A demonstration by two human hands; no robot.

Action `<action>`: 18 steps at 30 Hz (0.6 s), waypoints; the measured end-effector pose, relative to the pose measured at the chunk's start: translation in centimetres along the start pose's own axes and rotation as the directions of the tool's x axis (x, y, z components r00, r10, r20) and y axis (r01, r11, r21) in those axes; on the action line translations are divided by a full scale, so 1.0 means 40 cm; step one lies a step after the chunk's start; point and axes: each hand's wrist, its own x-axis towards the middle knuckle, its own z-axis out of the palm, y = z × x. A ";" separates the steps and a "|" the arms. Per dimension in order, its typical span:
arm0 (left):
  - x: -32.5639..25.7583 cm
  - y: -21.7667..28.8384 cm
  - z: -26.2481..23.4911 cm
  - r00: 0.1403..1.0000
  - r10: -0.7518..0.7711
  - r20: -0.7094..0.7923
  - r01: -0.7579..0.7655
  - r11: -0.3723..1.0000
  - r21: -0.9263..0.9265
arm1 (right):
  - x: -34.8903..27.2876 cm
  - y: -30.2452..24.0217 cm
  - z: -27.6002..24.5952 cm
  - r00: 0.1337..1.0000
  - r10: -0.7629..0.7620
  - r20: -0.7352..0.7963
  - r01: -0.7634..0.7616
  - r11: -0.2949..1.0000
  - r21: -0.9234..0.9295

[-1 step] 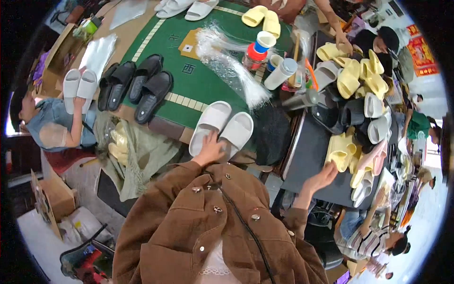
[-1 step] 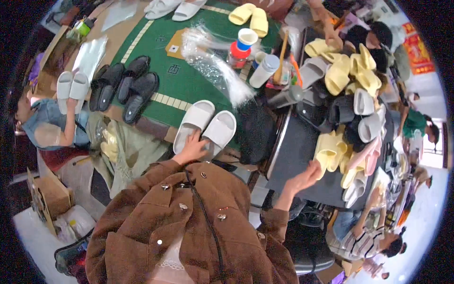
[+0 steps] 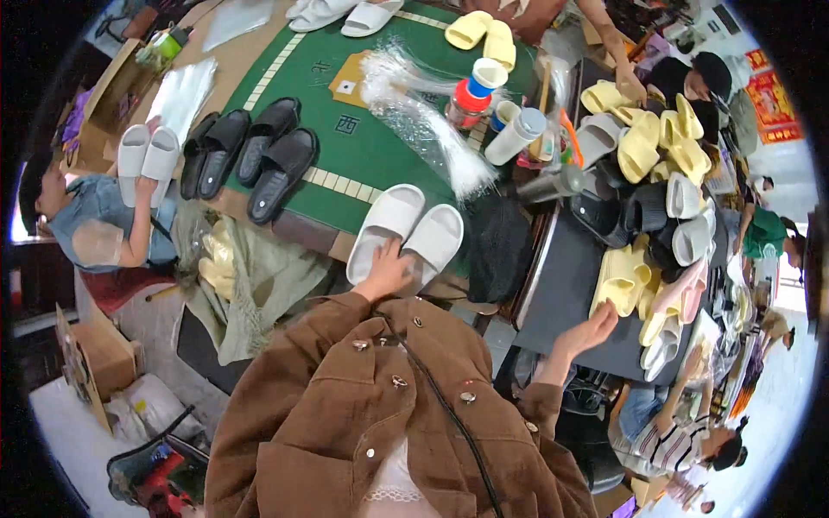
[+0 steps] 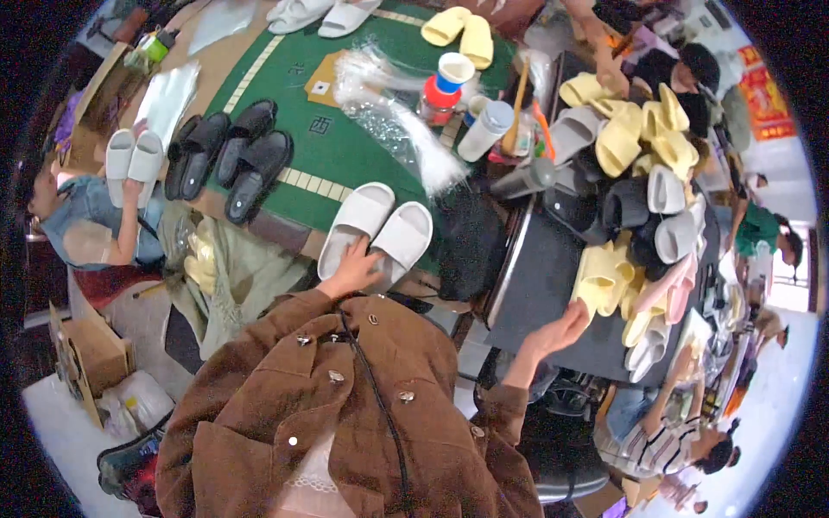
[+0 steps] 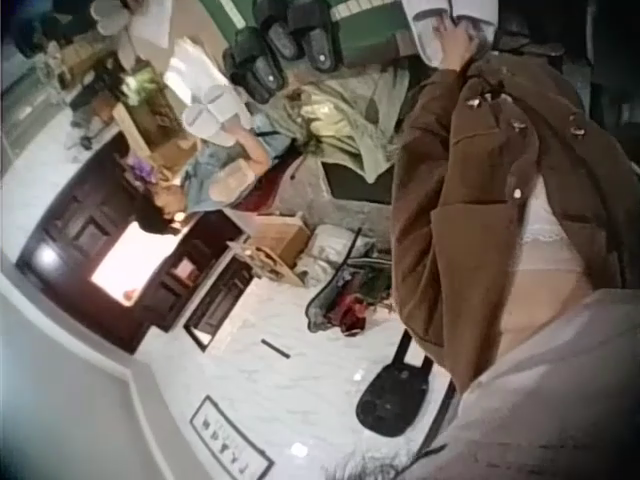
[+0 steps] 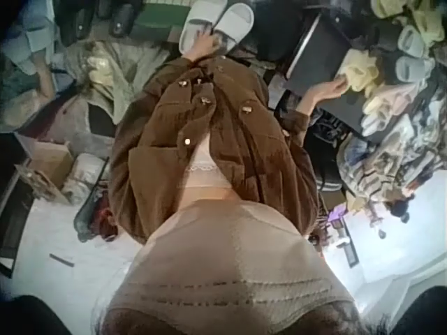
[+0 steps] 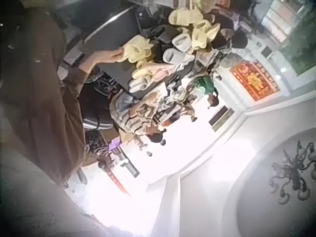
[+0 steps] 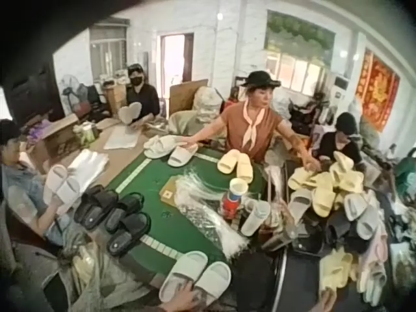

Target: Assembling and inspecting slippers by hand in a factory setting.

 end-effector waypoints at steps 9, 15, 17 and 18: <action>0.027 -0.018 -0.086 0.953 -0.179 -0.244 0.139 0.975 -0.173 | -0.072 0.232 -0.072 0.973 0.154 0.170 -0.140 0.986 -0.091; 0.037 -0.184 -0.310 0.745 -0.049 -0.666 0.178 0.976 0.128 | -0.103 0.341 -0.084 0.936 0.280 0.215 -0.269 0.960 -0.076; 0.057 -0.302 -0.420 0.766 -0.103 -0.635 0.258 0.953 0.157 | -0.100 0.320 -0.077 0.942 0.280 0.184 -0.259 0.957 -0.134; 0.060 -0.360 -0.481 0.786 -0.130 -0.605 0.238 0.966 0.102 | -0.097 0.318 -0.075 0.933 0.294 0.210 -0.276 0.955 -0.110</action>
